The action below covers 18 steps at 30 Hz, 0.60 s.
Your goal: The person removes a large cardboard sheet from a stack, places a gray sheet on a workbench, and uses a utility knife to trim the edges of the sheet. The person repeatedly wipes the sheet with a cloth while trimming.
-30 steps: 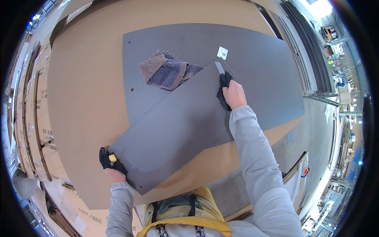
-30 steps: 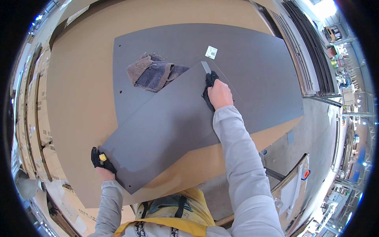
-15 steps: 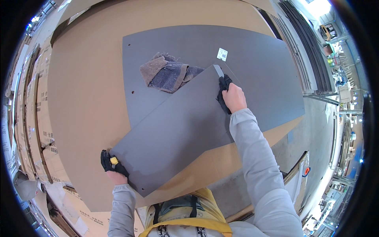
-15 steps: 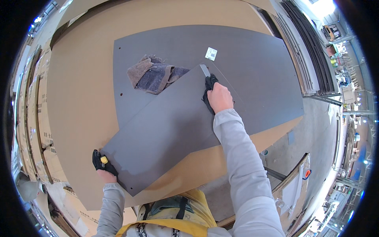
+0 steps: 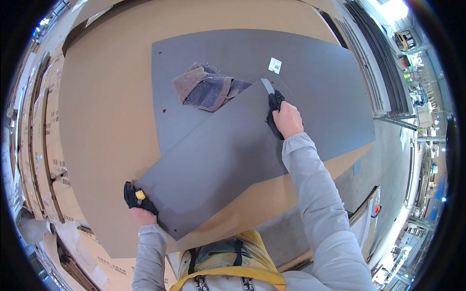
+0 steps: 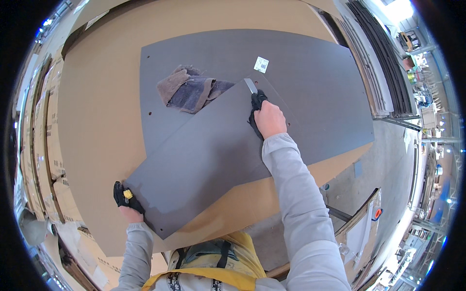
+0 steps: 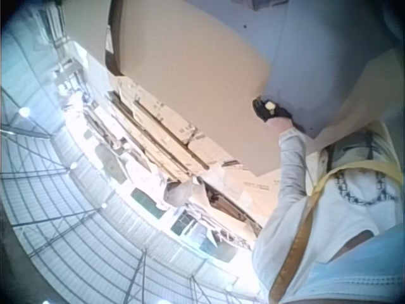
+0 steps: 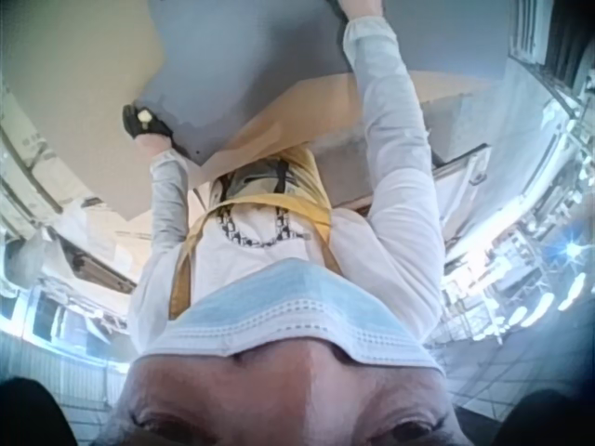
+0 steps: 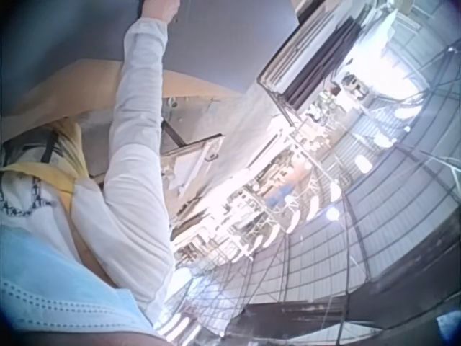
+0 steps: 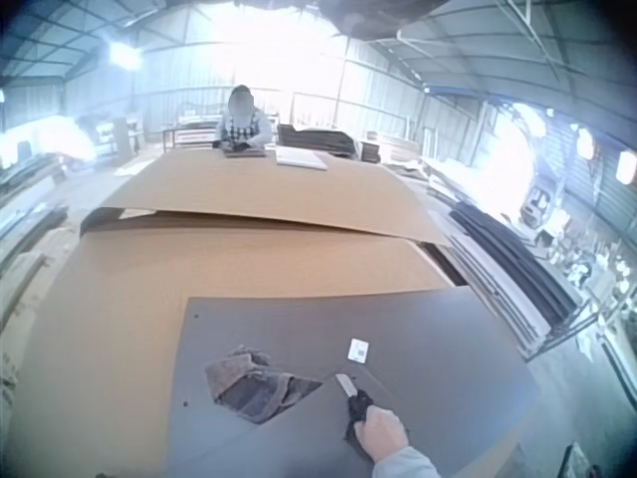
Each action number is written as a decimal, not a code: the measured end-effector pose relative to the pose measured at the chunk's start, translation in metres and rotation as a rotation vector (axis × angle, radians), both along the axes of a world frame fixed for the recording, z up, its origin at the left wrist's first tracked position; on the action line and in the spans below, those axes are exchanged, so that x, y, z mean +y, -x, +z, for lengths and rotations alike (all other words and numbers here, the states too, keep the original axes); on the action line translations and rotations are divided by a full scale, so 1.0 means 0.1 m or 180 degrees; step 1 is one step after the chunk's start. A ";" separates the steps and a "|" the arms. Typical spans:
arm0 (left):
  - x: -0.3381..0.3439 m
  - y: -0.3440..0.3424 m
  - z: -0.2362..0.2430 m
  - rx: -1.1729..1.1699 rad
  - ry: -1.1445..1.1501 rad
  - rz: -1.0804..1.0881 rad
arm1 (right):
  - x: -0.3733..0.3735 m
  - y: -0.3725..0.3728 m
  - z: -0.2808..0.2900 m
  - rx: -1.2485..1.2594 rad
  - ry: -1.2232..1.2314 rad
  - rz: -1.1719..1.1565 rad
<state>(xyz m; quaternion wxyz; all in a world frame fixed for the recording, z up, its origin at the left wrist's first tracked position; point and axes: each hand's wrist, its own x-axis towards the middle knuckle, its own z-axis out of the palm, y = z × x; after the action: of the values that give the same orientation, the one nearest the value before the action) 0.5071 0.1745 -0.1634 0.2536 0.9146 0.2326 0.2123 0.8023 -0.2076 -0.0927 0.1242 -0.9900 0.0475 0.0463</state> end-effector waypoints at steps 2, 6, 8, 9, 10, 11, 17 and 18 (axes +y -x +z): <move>-0.01 -0.01 0.00 -0.0033 0.0023 -0.0013 | 0.01 0.01 0.00 0.0028 -0.0005 0.0013; -0.03 -0.03 0.02 -0.0076 0.0088 0.0021 | 0.00 0.02 -0.01 0.0026 0.0049 0.0111; -0.04 -0.03 0.02 -0.0103 0.0119 0.0029 | 0.01 0.03 -0.01 0.0014 0.0046 0.0144; -0.05 -0.03 0.03 -0.0110 0.0137 0.0038 | 0.01 0.05 -0.02 0.0021 0.0044 0.0188; -0.05 -0.02 0.03 -0.0114 0.0154 0.0039 | 0.01 0.07 -0.03 0.0030 0.0044 0.0222; -0.05 -0.03 0.04 -0.0115 0.0164 0.0044 | 0.00 0.06 -0.04 0.0018 0.0068 0.0219; -0.04 -0.02 0.03 -0.0143 0.0147 0.0073 | 0.02 0.07 -0.02 0.0018 0.0081 0.0202; -0.03 0.00 0.02 -0.0144 0.0125 0.0068 | 0.01 0.06 -0.05 0.0021 0.0119 0.0236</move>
<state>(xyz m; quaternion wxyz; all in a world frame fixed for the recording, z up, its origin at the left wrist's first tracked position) 0.5075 0.1715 -0.1618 0.2744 0.9019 0.2406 0.2310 0.7960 -0.2063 -0.0978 0.1037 -0.9931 0.0121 0.0531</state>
